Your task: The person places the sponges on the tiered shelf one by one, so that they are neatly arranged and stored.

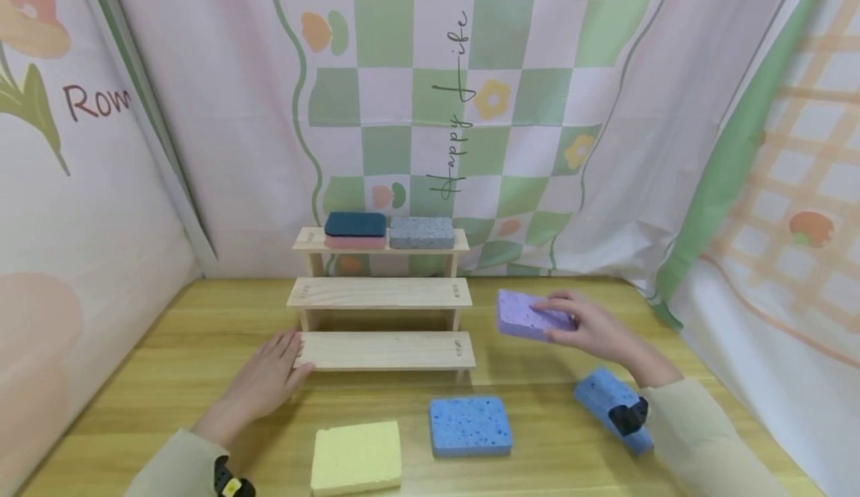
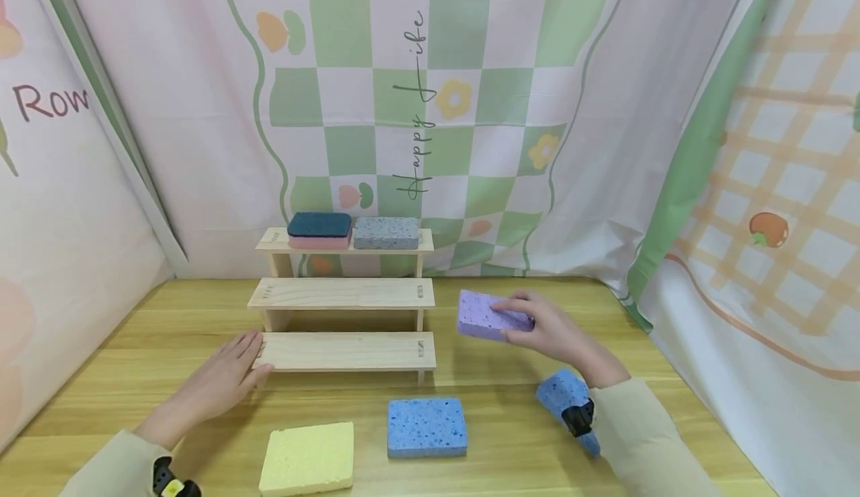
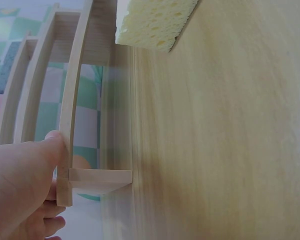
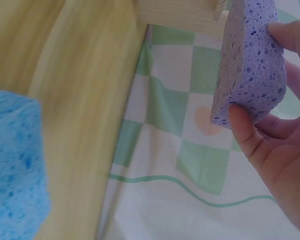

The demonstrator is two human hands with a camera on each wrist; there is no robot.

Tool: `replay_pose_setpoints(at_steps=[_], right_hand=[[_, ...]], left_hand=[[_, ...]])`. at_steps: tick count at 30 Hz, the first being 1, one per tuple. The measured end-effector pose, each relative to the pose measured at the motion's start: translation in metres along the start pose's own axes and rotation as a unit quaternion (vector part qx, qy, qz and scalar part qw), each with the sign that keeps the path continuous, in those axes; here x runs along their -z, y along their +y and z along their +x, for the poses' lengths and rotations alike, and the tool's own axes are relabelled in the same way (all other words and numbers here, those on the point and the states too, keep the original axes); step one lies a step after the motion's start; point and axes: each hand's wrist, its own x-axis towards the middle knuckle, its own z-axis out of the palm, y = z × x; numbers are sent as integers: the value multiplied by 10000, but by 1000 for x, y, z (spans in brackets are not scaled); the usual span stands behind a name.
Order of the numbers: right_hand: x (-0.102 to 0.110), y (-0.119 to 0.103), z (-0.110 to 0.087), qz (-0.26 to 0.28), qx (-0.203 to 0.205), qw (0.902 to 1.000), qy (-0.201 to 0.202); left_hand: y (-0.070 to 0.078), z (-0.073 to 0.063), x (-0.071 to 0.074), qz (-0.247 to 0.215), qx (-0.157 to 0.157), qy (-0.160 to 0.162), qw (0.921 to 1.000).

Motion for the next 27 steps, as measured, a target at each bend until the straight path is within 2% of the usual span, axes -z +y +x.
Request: replay_pose_setpoints(at_steps=[14,27], right_hand=[[7,-27,31,-267,153,9995,-99],[1,-54,59,72,425,9989,-190]], left_hand=[[-1,1,0,-22,14,-25,10000],[-2,2,-1,-35,48,11,10000]])
